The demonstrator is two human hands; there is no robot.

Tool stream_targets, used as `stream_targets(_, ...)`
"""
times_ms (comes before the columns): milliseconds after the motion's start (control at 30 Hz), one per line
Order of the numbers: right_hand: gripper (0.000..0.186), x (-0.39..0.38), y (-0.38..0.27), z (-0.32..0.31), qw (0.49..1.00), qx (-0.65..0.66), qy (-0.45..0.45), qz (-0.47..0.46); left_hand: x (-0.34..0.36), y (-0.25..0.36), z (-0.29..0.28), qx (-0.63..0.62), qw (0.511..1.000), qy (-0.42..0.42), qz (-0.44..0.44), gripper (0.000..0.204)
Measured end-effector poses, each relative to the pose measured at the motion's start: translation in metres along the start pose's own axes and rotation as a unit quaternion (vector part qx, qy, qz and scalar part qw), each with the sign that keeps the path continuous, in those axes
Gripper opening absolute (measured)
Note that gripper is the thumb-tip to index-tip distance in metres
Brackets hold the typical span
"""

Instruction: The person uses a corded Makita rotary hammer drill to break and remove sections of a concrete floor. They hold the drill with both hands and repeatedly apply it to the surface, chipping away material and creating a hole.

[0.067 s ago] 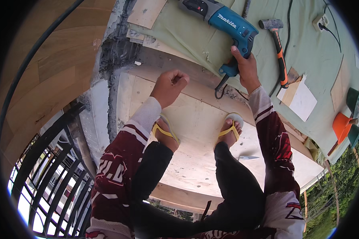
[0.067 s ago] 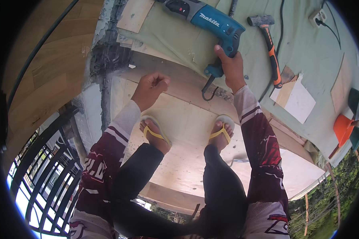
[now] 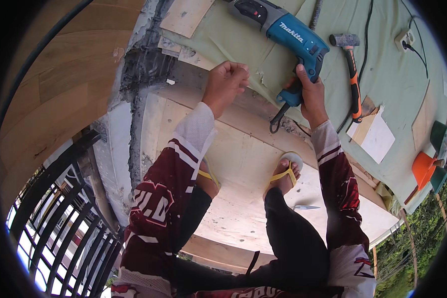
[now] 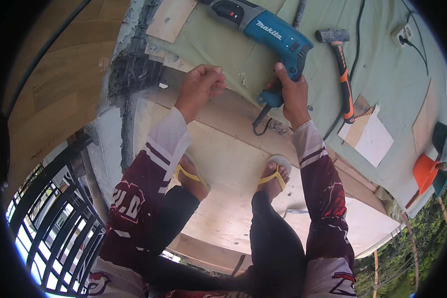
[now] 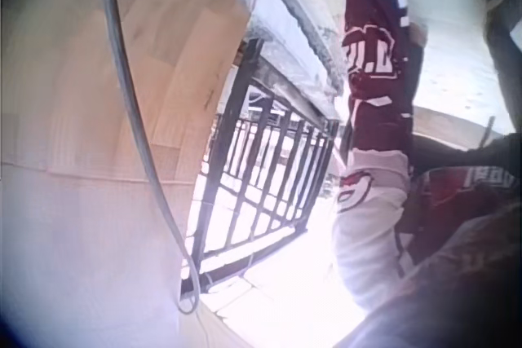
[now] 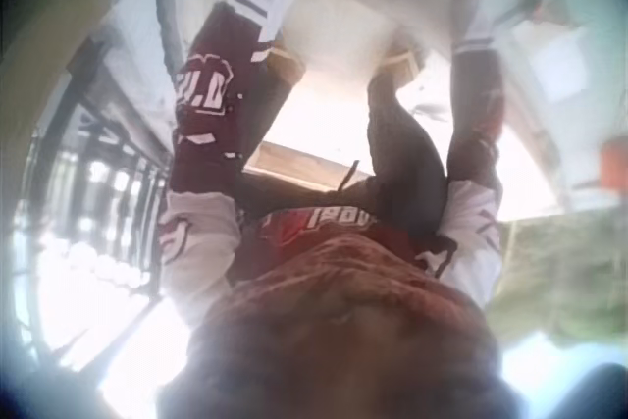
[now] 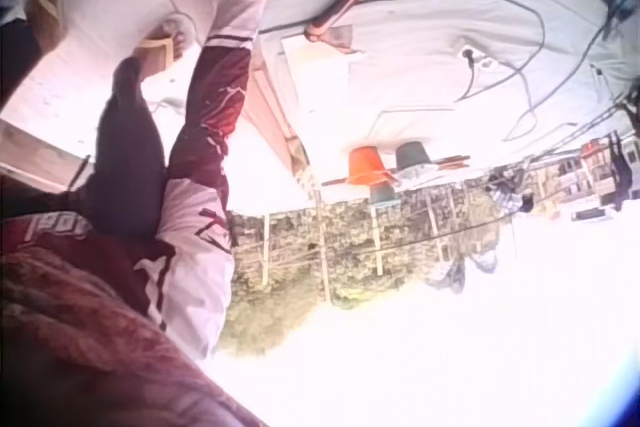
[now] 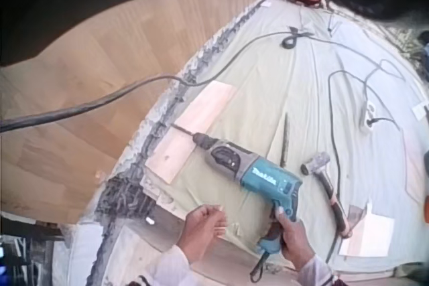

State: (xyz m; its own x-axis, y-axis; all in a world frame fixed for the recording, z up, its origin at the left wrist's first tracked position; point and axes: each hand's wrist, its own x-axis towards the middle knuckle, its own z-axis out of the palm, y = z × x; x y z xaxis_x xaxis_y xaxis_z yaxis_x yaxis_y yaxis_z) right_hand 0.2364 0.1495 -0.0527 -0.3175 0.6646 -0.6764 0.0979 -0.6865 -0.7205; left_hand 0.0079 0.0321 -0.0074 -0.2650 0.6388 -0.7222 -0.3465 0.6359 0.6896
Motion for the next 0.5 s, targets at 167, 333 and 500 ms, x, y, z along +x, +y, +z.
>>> stream_targets(167,0.038,-0.009,-0.001,0.003,0.979,0.192,-0.035,0.060,0.078,0.032,0.041,-0.180,0.983,0.018,0.016,0.079)
stream_targets(333,0.035,-0.002,-0.014,-0.020,0.967,0.237,-0.088,0.034,0.099,0.045,0.071,-0.258,0.966,0.006,0.024,0.100)
stream_targets(500,0.044,-0.050,-0.009,-0.052,0.977,0.188,-0.103,-0.006,0.088,0.045,0.086,-0.394,0.917,-0.021,0.050,0.081)
